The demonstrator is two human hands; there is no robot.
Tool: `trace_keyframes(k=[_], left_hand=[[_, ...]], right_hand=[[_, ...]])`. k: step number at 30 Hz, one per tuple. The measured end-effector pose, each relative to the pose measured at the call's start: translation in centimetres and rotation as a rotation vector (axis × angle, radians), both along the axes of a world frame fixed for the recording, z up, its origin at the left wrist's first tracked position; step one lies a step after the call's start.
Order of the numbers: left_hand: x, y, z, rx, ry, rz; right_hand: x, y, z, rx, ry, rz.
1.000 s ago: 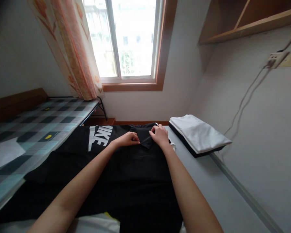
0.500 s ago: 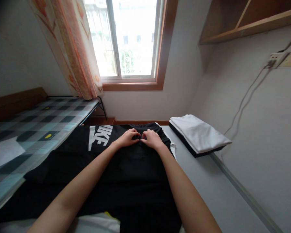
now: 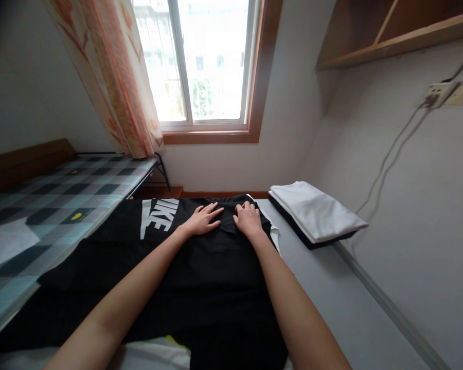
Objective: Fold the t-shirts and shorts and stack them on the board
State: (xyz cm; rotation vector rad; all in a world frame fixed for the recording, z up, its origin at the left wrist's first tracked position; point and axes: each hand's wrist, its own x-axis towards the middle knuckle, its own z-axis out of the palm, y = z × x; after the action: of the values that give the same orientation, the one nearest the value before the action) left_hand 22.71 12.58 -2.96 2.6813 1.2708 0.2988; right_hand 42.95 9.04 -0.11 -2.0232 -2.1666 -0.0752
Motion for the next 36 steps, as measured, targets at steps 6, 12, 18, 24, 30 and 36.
trace_keyframes(k=[6, 12, 18, 24, 30, 36], left_hand=[[0.1, 0.1, -0.4, 0.007, 0.011, 0.025], [0.3, -0.1, -0.1, -0.006, 0.013, 0.076], [0.4, 0.2, -0.4, 0.007, -0.015, 0.152], [-0.2, 0.8, -0.6, 0.048, -0.158, 0.328], [-0.4, 0.8, -0.4, 0.079, -0.251, 0.398], [-0.3, 0.6, -0.3, 0.068, -0.242, 0.331]], right_hand=[[-0.3, 0.5, -2.0, -0.094, 0.013, 0.076], [-0.1, 0.8, -2.6, -0.22, 0.035, 0.013], [-0.3, 0.7, -2.4, -0.23, 0.039, -0.007], [-0.4, 0.6, -2.4, -0.204, 0.047, -0.002], [-0.3, 0.6, -2.4, -0.212, 0.035, -0.005], [-0.4, 0.6, -2.4, -0.209, 0.004, -0.015]])
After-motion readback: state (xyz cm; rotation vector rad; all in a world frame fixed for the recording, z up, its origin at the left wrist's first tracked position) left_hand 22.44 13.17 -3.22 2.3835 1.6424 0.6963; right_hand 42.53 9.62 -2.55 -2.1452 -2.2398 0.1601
